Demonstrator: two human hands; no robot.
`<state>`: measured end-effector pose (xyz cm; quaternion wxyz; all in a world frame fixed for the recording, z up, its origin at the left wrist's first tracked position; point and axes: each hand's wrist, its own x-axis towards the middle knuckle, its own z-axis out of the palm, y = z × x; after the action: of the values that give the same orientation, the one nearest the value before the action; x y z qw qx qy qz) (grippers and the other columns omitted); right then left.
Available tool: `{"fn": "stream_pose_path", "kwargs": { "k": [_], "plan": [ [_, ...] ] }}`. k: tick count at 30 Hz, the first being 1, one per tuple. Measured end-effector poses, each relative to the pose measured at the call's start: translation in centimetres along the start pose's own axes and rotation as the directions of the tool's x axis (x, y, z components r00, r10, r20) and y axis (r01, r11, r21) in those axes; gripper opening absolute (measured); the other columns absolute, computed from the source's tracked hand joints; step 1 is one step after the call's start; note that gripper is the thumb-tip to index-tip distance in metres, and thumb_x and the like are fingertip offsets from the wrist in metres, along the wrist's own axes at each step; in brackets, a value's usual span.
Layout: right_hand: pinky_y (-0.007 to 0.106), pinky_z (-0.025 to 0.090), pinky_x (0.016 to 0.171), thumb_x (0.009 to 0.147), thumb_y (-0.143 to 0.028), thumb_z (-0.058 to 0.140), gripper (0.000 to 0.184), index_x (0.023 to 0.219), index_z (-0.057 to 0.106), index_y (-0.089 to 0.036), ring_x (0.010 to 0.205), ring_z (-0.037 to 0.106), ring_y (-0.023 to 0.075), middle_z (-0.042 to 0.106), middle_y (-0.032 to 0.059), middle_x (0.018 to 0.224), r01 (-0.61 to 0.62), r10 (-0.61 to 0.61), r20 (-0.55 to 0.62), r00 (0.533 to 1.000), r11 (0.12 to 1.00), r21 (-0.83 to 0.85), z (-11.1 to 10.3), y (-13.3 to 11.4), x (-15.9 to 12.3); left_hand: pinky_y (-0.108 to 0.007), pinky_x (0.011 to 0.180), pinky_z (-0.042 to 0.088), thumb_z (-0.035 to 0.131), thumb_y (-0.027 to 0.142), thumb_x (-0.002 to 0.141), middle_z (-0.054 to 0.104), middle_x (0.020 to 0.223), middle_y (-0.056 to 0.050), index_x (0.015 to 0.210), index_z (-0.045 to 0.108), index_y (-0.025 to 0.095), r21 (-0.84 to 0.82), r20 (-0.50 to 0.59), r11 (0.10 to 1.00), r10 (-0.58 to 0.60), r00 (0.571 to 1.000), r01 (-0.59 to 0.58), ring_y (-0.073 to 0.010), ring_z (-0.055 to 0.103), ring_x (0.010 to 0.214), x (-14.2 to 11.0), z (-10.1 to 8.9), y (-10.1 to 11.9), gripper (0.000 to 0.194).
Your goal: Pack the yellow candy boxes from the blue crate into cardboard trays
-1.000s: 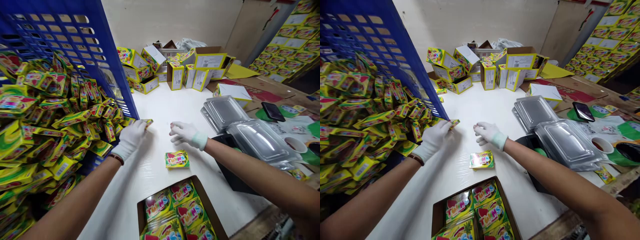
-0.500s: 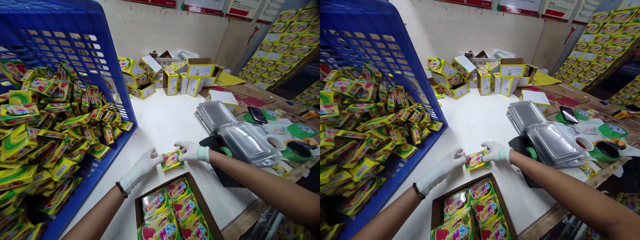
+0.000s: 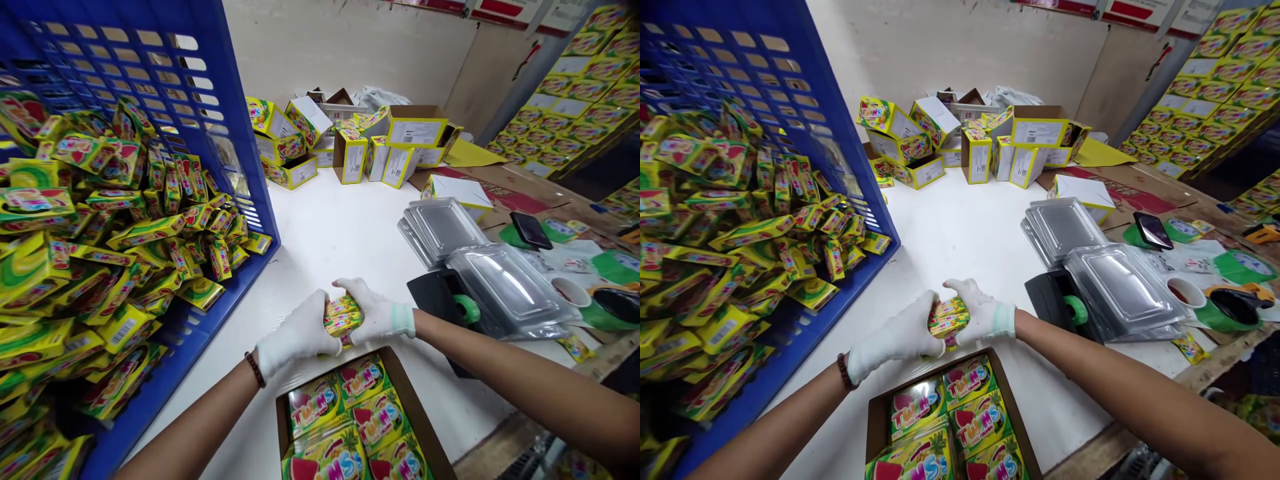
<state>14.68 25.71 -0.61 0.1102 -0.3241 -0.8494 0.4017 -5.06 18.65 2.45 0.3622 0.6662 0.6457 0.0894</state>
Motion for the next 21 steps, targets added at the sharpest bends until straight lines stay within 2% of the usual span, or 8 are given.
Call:
{"fn": "stream_pose_path", "kwargs": {
  "k": [2, 4, 7, 9, 12, 15, 19, 21],
  "plan": [
    [0.048, 0.043, 0.103, 0.056, -0.031, 0.082, 0.11, 0.149, 0.025, -0.021, 0.121, 0.046, 0.0303, 0.037, 0.0138, 0.13, 0.198, -0.203, -0.132, 0.97, 0.979, -0.054, 1.0, 0.4, 1.0, -0.038, 0.068, 0.05, 0.071, 0.034, 0.059, 0.064, 0.095, -0.007, 0.104, 0.055, 0.019, 0.195, -0.22, 0.978, 0.117, 0.969, -0.073, -0.0257, 0.063, 0.078, -0.2, 0.2, -1.1, 0.051],
    [0.049, 0.042, 0.106, 0.058, -0.031, 0.081, 0.112, 0.151, 0.019, -0.02, 0.125, 0.043, 0.0319, 0.036, 0.0149, 0.131, 0.329, -0.34, -0.173, 0.924, 0.94, -0.09, 1.9, 1.2, 1.8, -0.046, 0.082, 0.051, 0.071, 0.031, 0.06, 0.062, 0.106, -0.011, 0.114, 0.054, 0.018, 0.313, -0.345, 0.934, 0.28, 0.896, -0.171, -0.0308, 0.063, 0.092, -0.1, 0.9, -3.1, 0.057],
    [0.053, 0.038, 0.109, 0.056, -0.04, 0.085, 0.123, 0.152, 0.012, -0.021, 0.132, 0.037, 0.0357, 0.031, 0.0164, 0.136, 0.381, -0.389, -0.125, 0.913, 0.921, -0.083, 3.0, 2.5, 2.4, -0.05, 0.099, 0.048, 0.075, 0.029, 0.06, 0.052, 0.128, -0.016, 0.14, 0.035, 0.016, 0.244, -0.45, 0.895, 0.445, 0.774, -0.373, -0.0332, 0.056, 0.116, 0.3, 2.8, -6.5, 0.091],
    [0.054, 0.037, 0.11, 0.061, -0.048, 0.083, 0.118, 0.152, 0.012, -0.02, 0.133, 0.036, 0.0359, 0.03, 0.0174, 0.139, 0.389, -0.393, -0.121, 0.911, 0.919, -0.061, 3.6, 3.1, 2.5, -0.047, 0.105, 0.047, 0.076, 0.029, 0.064, 0.044, 0.137, -0.017, 0.148, 0.022, 0.017, 0.132, -0.523, 0.88, 0.452, 0.722, -0.455, -0.0311, 0.05, 0.125, 0.6, 4.4, -8.0, 0.101],
    [0.053, 0.041, 0.107, 0.077, -0.05, 0.073, 0.091, 0.147, 0.021, -0.02, 0.126, 0.043, 0.0324, 0.036, 0.0172, 0.134, 0.4, -0.401, -0.159, 0.902, 0.916, -0.04, 4.6, 3.4, 2.5, -0.047, 0.106, 0.046, 0.073, 0.03, 0.071, 0.044, 0.137, -0.015, 0.15, 0.02, 0.019, 0.025, -0.564, 0.893, 0.383, 0.732, -0.448, -0.0292, 0.051, 0.126, 1.0, 6.1, -8.7, 0.095],
    [0.052, 0.045, 0.101, 0.08, -0.051, 0.07, 0.078, 0.139, 0.031, -0.018, 0.117, 0.05, 0.0309, 0.044, 0.0166, 0.126, 0.388, -0.392, -0.145, 0.909, 0.92, -0.053, 4.7, 3.2, 2.9, -0.05, 0.108, 0.045, 0.073, 0.032, 0.072, 0.047, 0.134, -0.016, 0.148, 0.025, 0.016, -0.027, -0.554, 0.915, 0.322, 0.768, -0.403, -0.0302, 0.053, 0.124, 1.6, 6.3, -8.2, 0.092],
    [0.053, 0.046, 0.099, 0.073, -0.055, 0.073, 0.079, 0.133, 0.04, -0.016, 0.113, 0.054, 0.0315, 0.051, 0.0165, 0.124, 0.233, -0.235, -0.092, 0.968, 0.972, -0.032, 3.1, 1.7, 3.6, -0.053, 0.112, 0.04, 0.073, 0.032, 0.068, 0.04, 0.144, -0.019, 0.15, 0.021, 0.015, -0.163, -0.465, 0.915, 0.259, 0.846, -0.37, -0.0338, 0.045, 0.133, 0.5, 3.8, -7.5, 0.099],
    [0.054, 0.045, 0.1, 0.072, -0.056, 0.072, 0.08, 0.133, 0.042, -0.015, 0.112, 0.056, 0.032, 0.054, 0.0168, 0.125, 0.078, -0.072, -0.146, 0.987, 0.996, 0.034, 1.7, 0.1, 3.0, -0.054, 0.111, 0.04, 0.069, 0.034, 0.071, 0.038, 0.148, -0.018, 0.148, 0.027, 0.016, -0.236, -0.496, 0.889, 0.238, 0.835, -0.393, -0.0343, 0.043, 0.136, -2.2, 1.9, -6.8, 0.09]
  ]
}}
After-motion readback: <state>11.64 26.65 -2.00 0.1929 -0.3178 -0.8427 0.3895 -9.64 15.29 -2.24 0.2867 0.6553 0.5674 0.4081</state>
